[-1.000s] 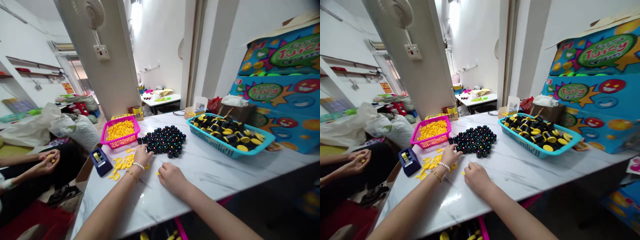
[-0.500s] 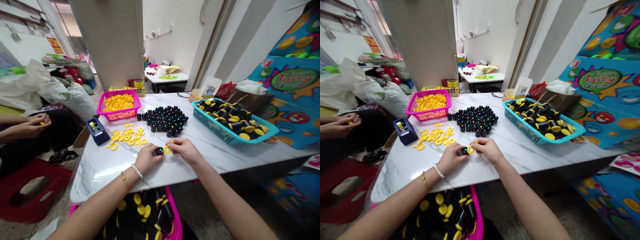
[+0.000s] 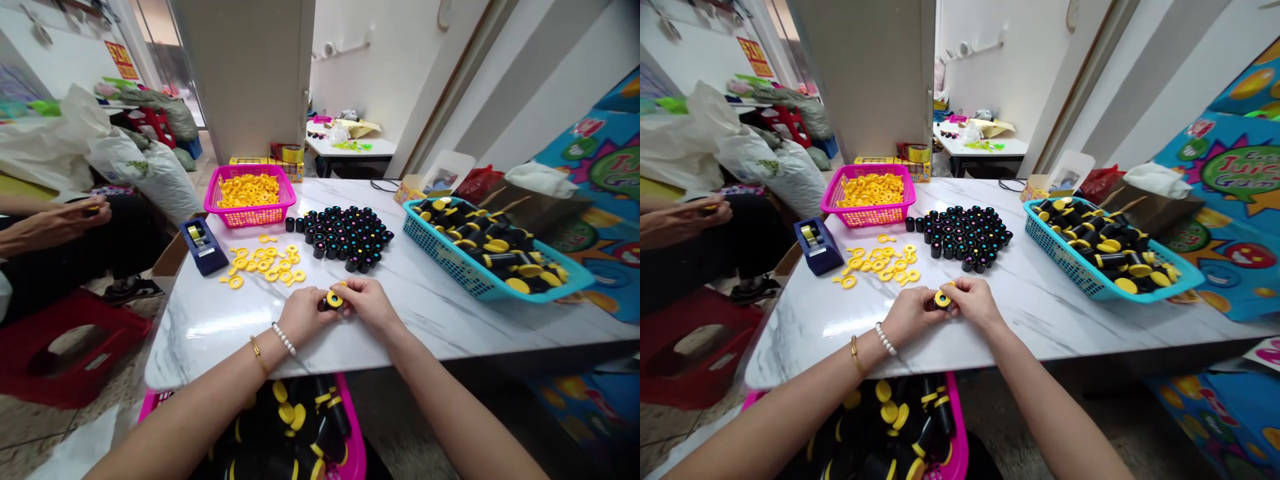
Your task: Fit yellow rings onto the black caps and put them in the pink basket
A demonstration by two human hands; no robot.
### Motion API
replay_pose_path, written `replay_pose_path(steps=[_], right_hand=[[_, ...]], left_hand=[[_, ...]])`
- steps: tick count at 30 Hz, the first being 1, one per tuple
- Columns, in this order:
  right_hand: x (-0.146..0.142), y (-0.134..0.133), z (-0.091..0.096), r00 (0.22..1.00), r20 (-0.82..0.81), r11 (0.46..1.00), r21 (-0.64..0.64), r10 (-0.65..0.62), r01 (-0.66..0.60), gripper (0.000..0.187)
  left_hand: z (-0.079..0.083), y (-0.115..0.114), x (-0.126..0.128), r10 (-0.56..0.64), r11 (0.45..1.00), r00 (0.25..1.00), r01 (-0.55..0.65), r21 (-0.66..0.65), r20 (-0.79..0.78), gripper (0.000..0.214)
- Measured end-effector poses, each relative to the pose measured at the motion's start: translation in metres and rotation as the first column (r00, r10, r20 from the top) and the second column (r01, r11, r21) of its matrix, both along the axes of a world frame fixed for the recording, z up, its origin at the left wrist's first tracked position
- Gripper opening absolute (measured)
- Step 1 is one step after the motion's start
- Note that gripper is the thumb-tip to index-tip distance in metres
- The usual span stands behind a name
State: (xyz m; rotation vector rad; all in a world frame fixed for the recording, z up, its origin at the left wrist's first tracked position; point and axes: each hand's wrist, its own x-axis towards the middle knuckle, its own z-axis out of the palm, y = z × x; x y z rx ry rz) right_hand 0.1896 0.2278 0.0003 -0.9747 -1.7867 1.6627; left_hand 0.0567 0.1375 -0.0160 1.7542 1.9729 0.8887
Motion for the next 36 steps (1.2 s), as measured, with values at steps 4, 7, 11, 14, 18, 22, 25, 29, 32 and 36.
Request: replay_pose_path(steps=[4,7,11,14,18,22,25,29,32,36], right_hand=[[-0.001,0.0,-0.006,1.0,-0.021,0.999,-0.043,0.0,-0.001,0.029],[0.0,-0.002,-0.008,0.999,-0.035,0.998,-0.06,-0.01,0.008,0.028],[0.0,-0.006,-0.007,0.998,-0.052,0.999,-0.011,-0.037,0.036,0.026],[0.0,-0.009,-0.007,0.998,-0.056,0.999,0.04,-0.019,0.021,0.025],[0.0,-0.01,-0.012,0.998,-0.05,0.996,0.082,0.03,-0.026,0.024],[0.004,-0.012,-0.016,1.0,0.002,0.971,0.241,0.008,-0.008,0.02],[0.006,-0.017,-0.012,0.999,0.038,0.951,0.309,-0.009,-0.003,0.019],[0.005,-0.022,-0.01,0.999,-0.015,0.944,0.329,-0.028,0.032,0.022],[0.008,-0.023,-0.013,0.999,-0.043,0.955,0.295,-0.013,0.025,0.028],[0.014,-0.006,-0.007,0.993,-0.038,0.99,0.086,0.113,-0.109,0.042]], left_hand=[[0.0,0.0,0.0,-0.014,1.0,1.0,0.014,-0.001,0.013,0.032],[0.001,0.0,0.001,-0.011,1.0,1.0,0.011,-0.014,0.008,0.037],[0.008,-0.004,0.001,-0.033,0.999,0.999,0.033,0.005,-0.007,0.027],[0.016,-0.008,0.0,-0.103,0.994,0.995,0.102,0.034,0.009,0.028],[0.019,-0.006,-0.005,-0.121,0.991,0.979,0.128,-0.034,0.163,0.046],[0.014,0.0,-0.007,-0.067,0.981,0.944,0.122,-0.152,0.323,0.054],[0.011,-0.006,-0.002,-0.041,0.979,0.921,0.115,-0.171,0.387,0.049],[0.004,-0.016,0.01,0.046,0.996,0.977,-0.061,0.065,0.208,0.031],[-0.001,-0.02,0.016,0.079,0.979,0.996,-0.085,0.184,0.04,0.022],[-0.001,-0.022,0.016,0.059,0.982,0.998,-0.056,0.18,-0.01,0.021]])
